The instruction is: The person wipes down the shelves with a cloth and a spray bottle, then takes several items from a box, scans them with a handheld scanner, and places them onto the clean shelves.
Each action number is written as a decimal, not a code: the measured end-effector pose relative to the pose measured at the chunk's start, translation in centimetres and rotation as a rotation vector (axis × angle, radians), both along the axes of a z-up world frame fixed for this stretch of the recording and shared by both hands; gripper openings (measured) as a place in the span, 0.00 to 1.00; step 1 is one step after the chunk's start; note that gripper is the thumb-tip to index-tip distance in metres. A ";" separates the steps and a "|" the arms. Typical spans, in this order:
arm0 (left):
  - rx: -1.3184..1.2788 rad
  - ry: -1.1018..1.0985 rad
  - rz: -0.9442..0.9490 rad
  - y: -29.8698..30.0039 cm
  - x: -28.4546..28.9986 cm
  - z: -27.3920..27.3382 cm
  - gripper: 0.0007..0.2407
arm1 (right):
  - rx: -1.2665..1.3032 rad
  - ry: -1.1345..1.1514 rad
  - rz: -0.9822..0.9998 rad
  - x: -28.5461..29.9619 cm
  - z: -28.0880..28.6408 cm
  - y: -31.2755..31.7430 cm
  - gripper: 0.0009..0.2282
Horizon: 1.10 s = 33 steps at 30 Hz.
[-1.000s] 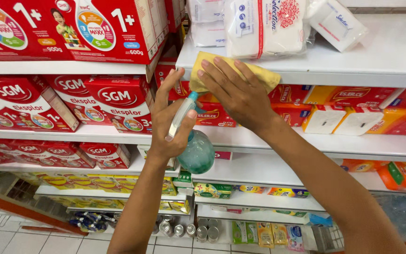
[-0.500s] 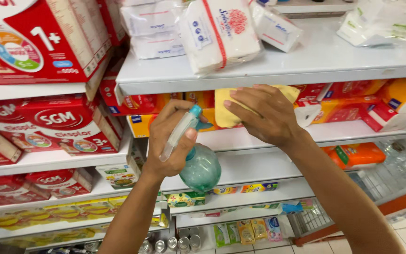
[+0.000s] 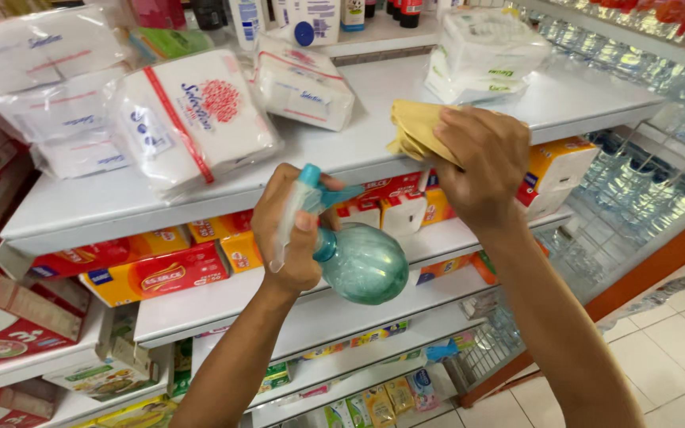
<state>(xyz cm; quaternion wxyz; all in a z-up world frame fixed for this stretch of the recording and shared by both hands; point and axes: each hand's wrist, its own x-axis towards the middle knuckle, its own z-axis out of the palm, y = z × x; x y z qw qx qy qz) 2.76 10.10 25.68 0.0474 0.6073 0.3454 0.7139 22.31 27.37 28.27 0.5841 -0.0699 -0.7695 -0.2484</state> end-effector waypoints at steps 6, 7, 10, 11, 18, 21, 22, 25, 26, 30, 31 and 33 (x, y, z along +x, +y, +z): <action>0.116 -0.294 -0.142 4.4 1.0 0.0 0.34 | -0.434 -0.391 0.108 0.6 2.4 1.5 0.22; 0.140 -0.320 -0.143 5.1 1.1 -0.2 0.34 | -0.465 -0.348 0.181 1.4 2.5 1.1 0.22; 0.260 -0.423 -0.159 7.1 1.8 -0.6 0.33 | -0.595 -0.300 0.463 3.0 1.9 -1.0 0.32; 0.309 -0.460 -0.167 7.6 2.1 -0.7 0.33 | -0.643 -0.297 0.569 3.3 1.6 -1.6 0.38; 0.356 -0.474 -0.121 8.2 3.3 0.2 0.32 | -0.492 -0.281 0.420 2.3 1.4 -1.3 0.47; 0.206 -0.044 -0.014 5.9 1.4 1.0 0.36 | -0.523 -0.247 0.371 3.4 3.5 0.6 0.46; 0.210 0.059 -0.002 5.4 0.9 1.2 0.40 | -0.635 -0.264 0.387 3.9 4.1 1.0 0.44; 0.153 0.067 -0.096 4.4 0.3 1.7 0.42 | -0.674 -0.326 0.388 4.5 5.8 1.8 0.42; 0.118 0.014 -0.144 4.1 0.3 1.7 0.41 | -0.643 -0.355 0.382 4.6 6.2 2.0 0.42; 0.228 0.423 0.417 3.6 -0.9 2.4 0.31 | -0.809 -0.370 0.458 3.9 7.1 2.5 0.40; 0.197 0.422 0.450 3.5 -1.0 2.4 0.28 | -0.859 -0.355 0.509 3.6 7.0 2.6 0.39; 0.128 0.448 0.571 3.1 -1.3 2.3 0.24 | -0.809 -0.351 0.490 2.9 6.4 2.4 0.37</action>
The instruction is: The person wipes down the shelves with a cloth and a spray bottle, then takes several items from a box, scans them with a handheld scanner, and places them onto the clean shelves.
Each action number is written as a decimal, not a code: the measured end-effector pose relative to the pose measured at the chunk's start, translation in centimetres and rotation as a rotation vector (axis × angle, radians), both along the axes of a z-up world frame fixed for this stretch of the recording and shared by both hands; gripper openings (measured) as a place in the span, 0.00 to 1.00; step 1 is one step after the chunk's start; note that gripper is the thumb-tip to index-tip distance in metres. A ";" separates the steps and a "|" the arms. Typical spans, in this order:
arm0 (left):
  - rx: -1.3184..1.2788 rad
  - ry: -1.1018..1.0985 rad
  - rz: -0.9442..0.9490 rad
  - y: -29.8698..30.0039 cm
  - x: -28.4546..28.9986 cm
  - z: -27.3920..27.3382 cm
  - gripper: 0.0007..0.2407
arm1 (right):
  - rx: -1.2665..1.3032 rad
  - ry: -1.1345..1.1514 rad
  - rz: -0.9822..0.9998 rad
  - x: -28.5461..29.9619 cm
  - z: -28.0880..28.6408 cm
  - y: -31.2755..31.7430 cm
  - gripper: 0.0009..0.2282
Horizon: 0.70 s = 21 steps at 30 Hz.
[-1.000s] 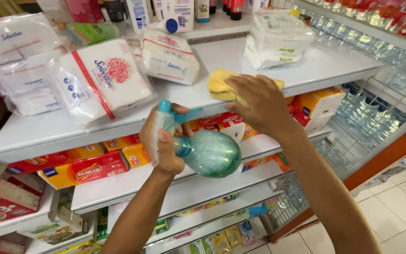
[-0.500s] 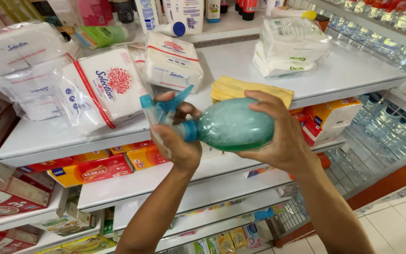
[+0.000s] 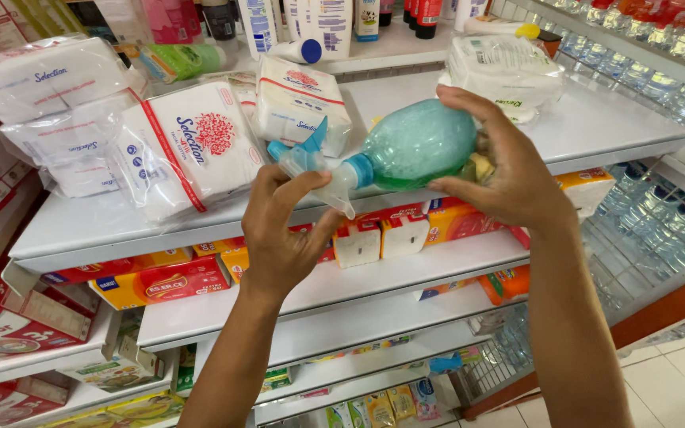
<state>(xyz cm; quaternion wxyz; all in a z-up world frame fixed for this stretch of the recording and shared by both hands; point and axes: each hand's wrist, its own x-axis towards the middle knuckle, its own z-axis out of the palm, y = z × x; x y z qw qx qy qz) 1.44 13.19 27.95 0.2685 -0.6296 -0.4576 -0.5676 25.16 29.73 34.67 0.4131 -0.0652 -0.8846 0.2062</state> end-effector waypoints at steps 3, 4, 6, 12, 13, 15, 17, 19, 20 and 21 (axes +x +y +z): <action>-0.014 0.057 0.192 -0.7 -0.6 -0.5 0.22 | 0.273 0.008 -0.105 -0.9 -1.1 -0.7 0.36; 0.006 0.089 0.200 -0.9 -0.6 -0.8 0.21 | 0.313 0.027 -0.112 -1.1 -1.4 -1.1 0.36; 0.060 0.088 0.180 -1.5 -0.7 -1.7 0.24 | 0.350 0.056 -0.104 -1.8 -1.9 -2.0 0.37; 0.294 -0.178 -0.296 -1.4 1.6 -4.8 0.36 | 0.410 0.056 -0.086 -4.4 -3.3 -6.5 0.38; 0.349 -0.252 -0.342 -1.7 2.1 -5.2 0.36 | 0.422 0.054 -0.074 -4.9 -3.9 -7.5 0.38; 0.408 -0.377 -0.358 -3.5 1.9 -5.6 0.33 | 0.437 0.049 -0.017 -6.5 -5.1 -9.3 0.39; 0.414 -0.487 -0.300 -6.0 1.0 -5.6 0.29 | 0.439 0.041 0.070 -8.1 -6.0 -10.5 0.39; 0.319 -0.528 -0.348 -8.4 -0.5 -5.1 0.33 | 0.446 -0.019 0.134 -9.4 -5.9 -10.2 0.36; 0.272 -0.550 -0.372 -9.6 -1.2 -4.8 0.35 | 0.450 -0.048 0.165 -10.1 -5.6 -9.9 0.34; 0.240 -0.597 -0.388 -10.5 -1.8 -4.5 0.35 | 0.416 0.019 0.096 -10.9 -5.3 -9.6 0.29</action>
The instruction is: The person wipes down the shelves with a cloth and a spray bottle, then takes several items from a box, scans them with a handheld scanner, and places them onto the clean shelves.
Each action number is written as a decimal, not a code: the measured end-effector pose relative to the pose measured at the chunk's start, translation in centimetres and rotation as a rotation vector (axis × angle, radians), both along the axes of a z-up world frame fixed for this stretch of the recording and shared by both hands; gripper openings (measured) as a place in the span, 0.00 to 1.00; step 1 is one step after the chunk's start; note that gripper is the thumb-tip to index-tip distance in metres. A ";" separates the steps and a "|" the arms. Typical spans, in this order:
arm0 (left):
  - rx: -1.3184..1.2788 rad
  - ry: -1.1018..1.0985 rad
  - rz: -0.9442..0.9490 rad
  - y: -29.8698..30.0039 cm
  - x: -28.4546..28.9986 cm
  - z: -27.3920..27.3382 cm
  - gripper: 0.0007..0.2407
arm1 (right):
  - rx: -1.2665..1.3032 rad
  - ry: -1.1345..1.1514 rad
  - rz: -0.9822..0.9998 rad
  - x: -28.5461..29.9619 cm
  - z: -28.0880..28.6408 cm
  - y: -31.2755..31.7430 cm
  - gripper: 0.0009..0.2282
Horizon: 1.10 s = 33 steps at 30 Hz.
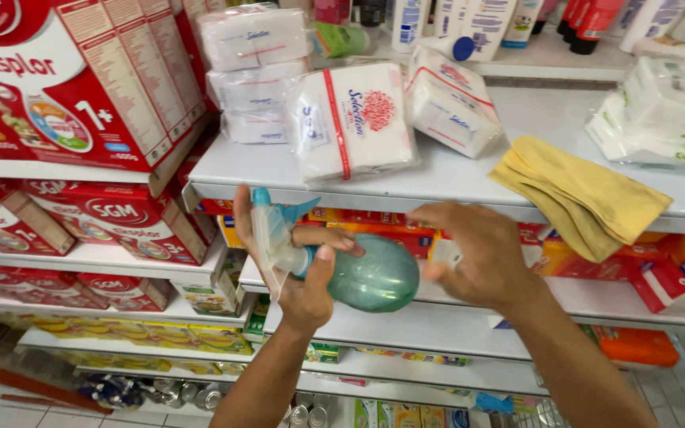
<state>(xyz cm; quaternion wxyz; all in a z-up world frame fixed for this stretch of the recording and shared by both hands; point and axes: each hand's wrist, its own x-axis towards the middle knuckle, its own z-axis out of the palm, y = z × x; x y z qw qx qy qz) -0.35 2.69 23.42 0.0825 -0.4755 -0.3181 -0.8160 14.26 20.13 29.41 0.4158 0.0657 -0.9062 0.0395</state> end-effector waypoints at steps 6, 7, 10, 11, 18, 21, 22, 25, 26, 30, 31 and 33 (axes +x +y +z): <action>-0.314 -0.049 -0.033 -3.4 -3.5 2.4 0.23 | -0.142 0.091 -0.203 -4.7 2.5 0.7 0.28; -0.377 -0.043 -0.030 -3.8 -3.9 2.8 0.21 | -0.144 0.068 -0.209 -5.3 2.6 0.5 0.28; -0.522 -0.002 0.039 -4.8 -5.0 4.0 0.17 | -0.162 0.169 -0.154 -6.0 2.7 0.4 0.22; -0.563 0.013 0.072 -5.1 -5.4 4.4 0.17 | -0.170 0.228 -0.121 -6.0 2.6 0.5 0.19; -0.605 0.109 0.119 -5.4 -7.6 6.2 0.15 | -0.301 0.516 -0.032 -5.5 2.8 2.8 0.14; -0.492 0.282 0.104 -4.2 -8.0 7.1 0.11 | -0.227 0.549 -0.044 -6.1 3.4 2.6 0.14; -0.500 0.328 0.142 -3.8 -8.1 7.4 0.10 | -0.165 0.539 -0.087 -6.4 3.5 2.2 0.14; -0.511 0.344 0.051 -2.5 -8.5 8.6 0.11 | -0.099 0.473 -0.220 -7.6 4.3 0.6 0.16; -0.515 0.325 -0.015 -2.2 -8.6 8.9 0.13 | -0.100 0.441 -0.262 -8.0 4.5 -0.1 0.17; -0.623 0.222 -0.108 -0.7 -10.4 9.8 0.18 | 0.030 0.312 -0.150 -8.6 5.7 -1.5 0.25; -0.656 0.209 -0.128 -0.5 -10.9 9.9 0.19 | 0.040 0.293 -0.091 -8.5 6.0 -1.4 0.24; -0.688 0.195 -0.154 -0.1 -11.6 9.8 0.20 | 0.121 0.337 -0.144 -8.2 6.4 -1.1 0.24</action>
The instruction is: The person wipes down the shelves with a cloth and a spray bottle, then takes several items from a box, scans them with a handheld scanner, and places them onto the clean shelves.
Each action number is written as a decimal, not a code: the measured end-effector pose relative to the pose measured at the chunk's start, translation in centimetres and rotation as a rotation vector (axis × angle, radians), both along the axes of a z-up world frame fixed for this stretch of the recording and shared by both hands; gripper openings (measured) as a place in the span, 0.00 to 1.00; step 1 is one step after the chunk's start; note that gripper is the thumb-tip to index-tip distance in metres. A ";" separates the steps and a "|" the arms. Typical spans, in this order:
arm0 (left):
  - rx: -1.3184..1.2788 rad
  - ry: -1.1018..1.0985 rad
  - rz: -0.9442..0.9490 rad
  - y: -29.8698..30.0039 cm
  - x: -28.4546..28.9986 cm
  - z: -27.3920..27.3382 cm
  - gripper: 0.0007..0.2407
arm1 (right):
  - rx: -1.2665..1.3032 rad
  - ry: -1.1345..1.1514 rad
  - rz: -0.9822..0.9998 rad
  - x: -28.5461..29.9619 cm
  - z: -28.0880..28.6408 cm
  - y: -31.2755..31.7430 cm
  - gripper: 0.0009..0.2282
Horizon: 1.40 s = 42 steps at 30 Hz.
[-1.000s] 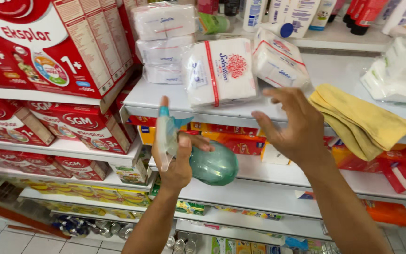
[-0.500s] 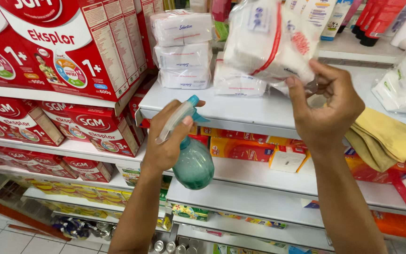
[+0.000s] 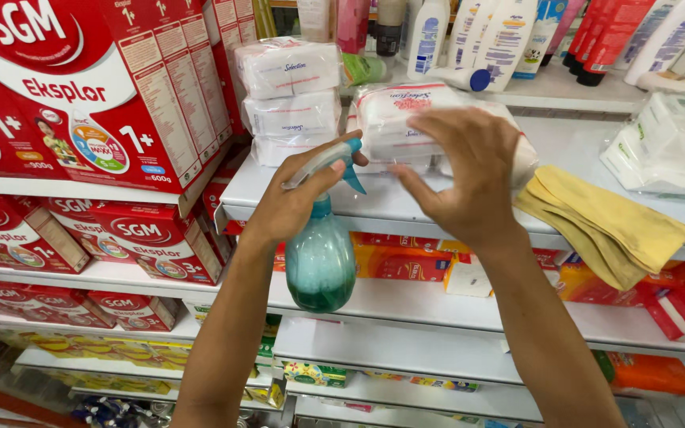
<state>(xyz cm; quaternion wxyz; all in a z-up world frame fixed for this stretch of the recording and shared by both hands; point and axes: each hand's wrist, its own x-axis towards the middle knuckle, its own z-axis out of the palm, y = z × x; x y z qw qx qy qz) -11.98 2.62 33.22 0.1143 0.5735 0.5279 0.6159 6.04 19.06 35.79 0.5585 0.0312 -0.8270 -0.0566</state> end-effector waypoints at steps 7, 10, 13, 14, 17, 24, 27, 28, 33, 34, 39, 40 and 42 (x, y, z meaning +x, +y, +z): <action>0.025 -0.029 -0.025 0.3 -0.9 -0.5 0.19 | -0.230 -0.011 -0.040 -2.2 -1.3 2.0 0.24; 0.007 -0.064 0.018 0.1 -0.6 -0.6 0.17 | -0.257 -0.026 -0.054 -3.3 -2.1 2.3 0.23; 0.013 -0.011 0.077 0.3 -0.3 -0.5 0.14 | -0.316 -0.100 -0.098 -4.1 -2.1 2.6 0.22; 0.020 0.021 0.099 0.4 -0.4 -0.4 0.14 | -0.343 -0.129 -0.114 -4.4 -2.0 2.6 0.23; 0.019 -0.035 0.025 0.7 -0.4 -0.4 0.14 | -0.280 -0.117 -0.116 -4.6 -1.7 2.7 0.23; 0.012 0.028 0.098 0.7 -0.1 -0.5 0.13 | -0.221 -0.113 -0.269 0.4 -0.9 4.6 0.27; 0.002 0.012 0.035 1.2 0.5 -0.3 0.13 | -0.299 -0.240 -0.361 2.9 -1.0 6.1 0.32; -0.035 0.005 0.044 1.5 0.8 -0.2 0.14 | -0.307 -0.280 -0.374 3.3 -1.0 6.5 0.31; -0.134 -0.044 0.046 3.3 1.7 0.5 0.14 | -0.324 -0.338 -0.400 4.5 -1.4 8.3 0.30; -0.143 -0.045 0.047 3.4 1.6 0.7 0.14 | -0.348 -0.348 -0.380 4.5 -1.4 8.4 0.29; -0.154 -0.051 0.044 3.3 1.2 0.8 0.14 | -0.404 -0.423 -0.335 3.4 -1.4 8.2 0.21; -0.167 -0.053 0.050 3.3 1.0 0.7 0.14 | -0.418 -0.446 -0.350 3.1 -1.5 8.1 0.20; -0.169 -0.054 0.050 3.5 0.8 0.7 0.15 | -0.409 -0.457 -0.359 2.8 -1.2 8.1 0.19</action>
